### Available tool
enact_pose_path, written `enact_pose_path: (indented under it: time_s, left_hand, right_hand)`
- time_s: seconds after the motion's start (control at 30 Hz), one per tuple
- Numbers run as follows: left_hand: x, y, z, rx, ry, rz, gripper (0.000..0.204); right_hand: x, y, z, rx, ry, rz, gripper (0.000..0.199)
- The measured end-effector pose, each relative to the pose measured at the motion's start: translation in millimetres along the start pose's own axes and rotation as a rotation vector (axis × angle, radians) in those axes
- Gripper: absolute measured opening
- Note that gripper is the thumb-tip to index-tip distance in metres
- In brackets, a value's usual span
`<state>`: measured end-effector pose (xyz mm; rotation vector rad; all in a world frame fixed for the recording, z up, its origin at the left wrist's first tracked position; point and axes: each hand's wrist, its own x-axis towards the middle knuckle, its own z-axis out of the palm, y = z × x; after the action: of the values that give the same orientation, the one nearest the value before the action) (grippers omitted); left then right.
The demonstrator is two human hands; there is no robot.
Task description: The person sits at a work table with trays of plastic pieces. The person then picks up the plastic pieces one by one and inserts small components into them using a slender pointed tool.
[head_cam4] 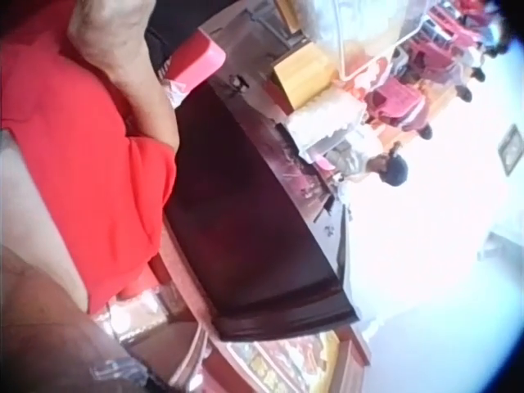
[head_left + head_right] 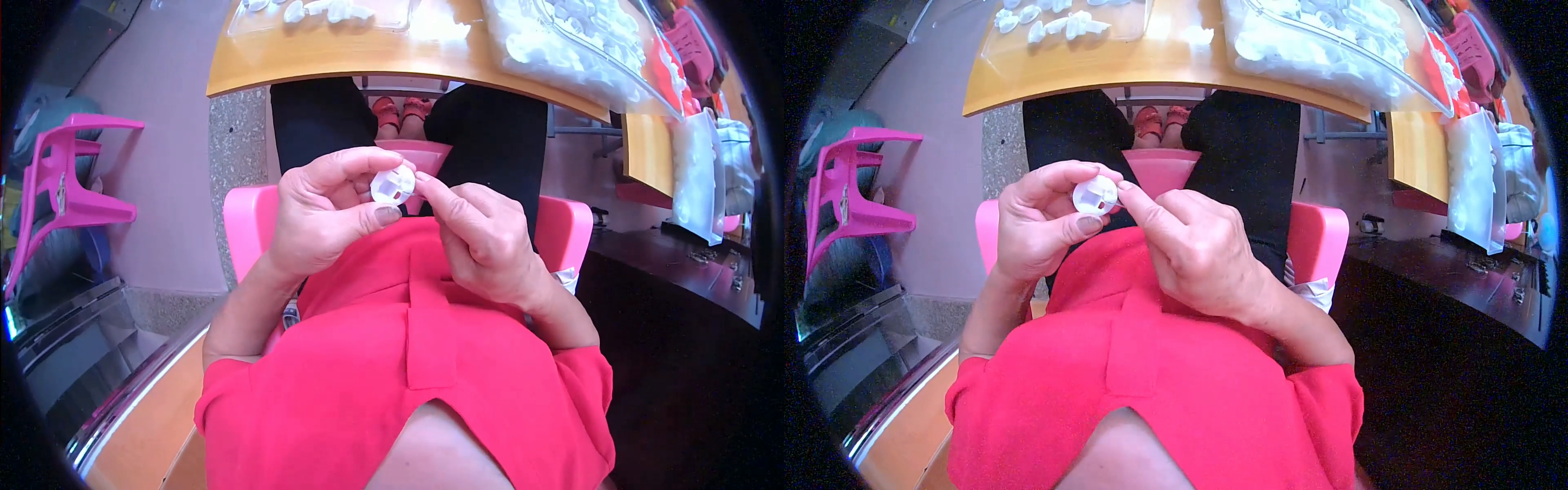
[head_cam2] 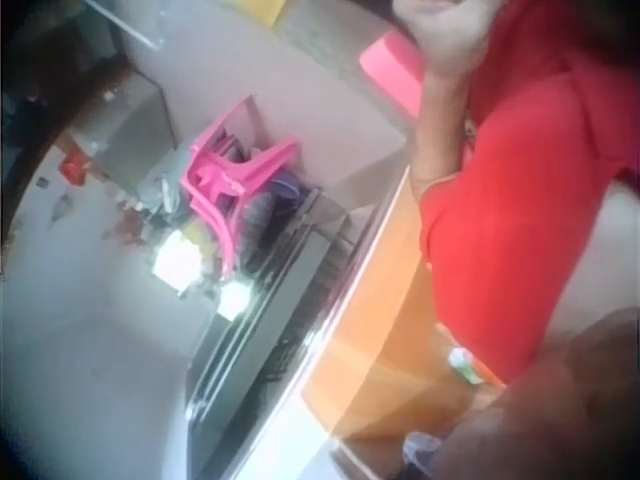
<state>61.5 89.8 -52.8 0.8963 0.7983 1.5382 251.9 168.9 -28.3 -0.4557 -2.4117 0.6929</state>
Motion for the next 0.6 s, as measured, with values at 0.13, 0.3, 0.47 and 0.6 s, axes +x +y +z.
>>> enact_pose_path:
  time_s: [0.13, 0.3, 0.47, 0.6]
  left_hand:
    - [-3.7, 0.3, 7.6, -0.013, -0.001, -0.002, 0.044]
    - [-7.1, 0.8, 8.8, 0.017, 0.005, -0.044, 0.044]
    - [-6.6, 0.3, 10.4, 0.017, 0.039, -0.077, 0.045]
    - [-4.4, 1.0, 10.4, -0.015, 0.036, -0.091, 0.045]
  right_hand:
    - [-4.7, -0.6, -4.1, -0.022, -0.013, -0.025, 0.052]
    - [-6.6, -5.3, -7.7, -0.061, -0.019, -0.004, 0.052]
    - [-6.5, -3.6, -7.2, -0.058, -0.02, 0.01, 0.052]
    - [-6.7, 1.2, -5.0, -0.096, 0.002, -0.058, 0.053]
